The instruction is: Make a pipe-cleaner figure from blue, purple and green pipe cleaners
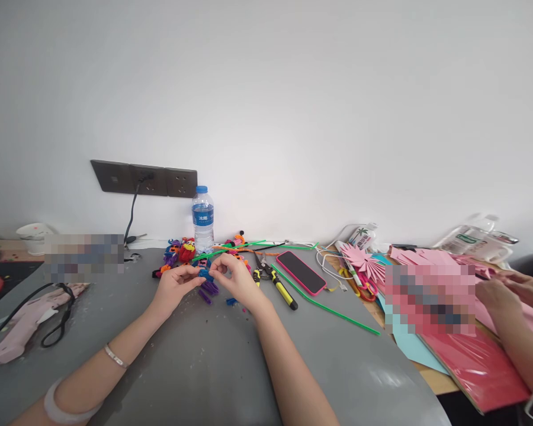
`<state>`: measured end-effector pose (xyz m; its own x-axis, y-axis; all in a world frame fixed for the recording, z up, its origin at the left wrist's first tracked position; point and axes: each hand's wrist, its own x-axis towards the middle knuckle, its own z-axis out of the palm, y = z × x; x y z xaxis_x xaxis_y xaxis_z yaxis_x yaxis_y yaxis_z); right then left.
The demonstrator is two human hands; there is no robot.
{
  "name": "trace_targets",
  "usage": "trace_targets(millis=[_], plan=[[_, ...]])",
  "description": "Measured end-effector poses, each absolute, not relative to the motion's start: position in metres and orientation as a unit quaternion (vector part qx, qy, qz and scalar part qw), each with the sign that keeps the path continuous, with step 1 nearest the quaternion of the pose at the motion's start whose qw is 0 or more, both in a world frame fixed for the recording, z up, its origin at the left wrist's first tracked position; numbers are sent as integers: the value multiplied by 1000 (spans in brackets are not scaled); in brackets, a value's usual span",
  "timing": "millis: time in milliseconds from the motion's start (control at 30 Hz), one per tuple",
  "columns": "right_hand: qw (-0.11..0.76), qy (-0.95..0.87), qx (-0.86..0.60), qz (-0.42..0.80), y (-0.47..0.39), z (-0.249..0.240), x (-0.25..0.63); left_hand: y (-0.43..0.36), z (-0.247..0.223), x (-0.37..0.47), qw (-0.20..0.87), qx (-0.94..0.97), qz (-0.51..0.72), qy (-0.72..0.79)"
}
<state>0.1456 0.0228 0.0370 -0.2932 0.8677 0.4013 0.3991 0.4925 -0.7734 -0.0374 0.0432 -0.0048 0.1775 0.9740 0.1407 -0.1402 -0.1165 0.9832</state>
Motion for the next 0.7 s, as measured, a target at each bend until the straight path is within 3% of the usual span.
trace_targets(millis=[700], plan=[[423, -763, -395, 287, 21, 38, 147, 43, -8, -38, 521, 566, 519, 373]])
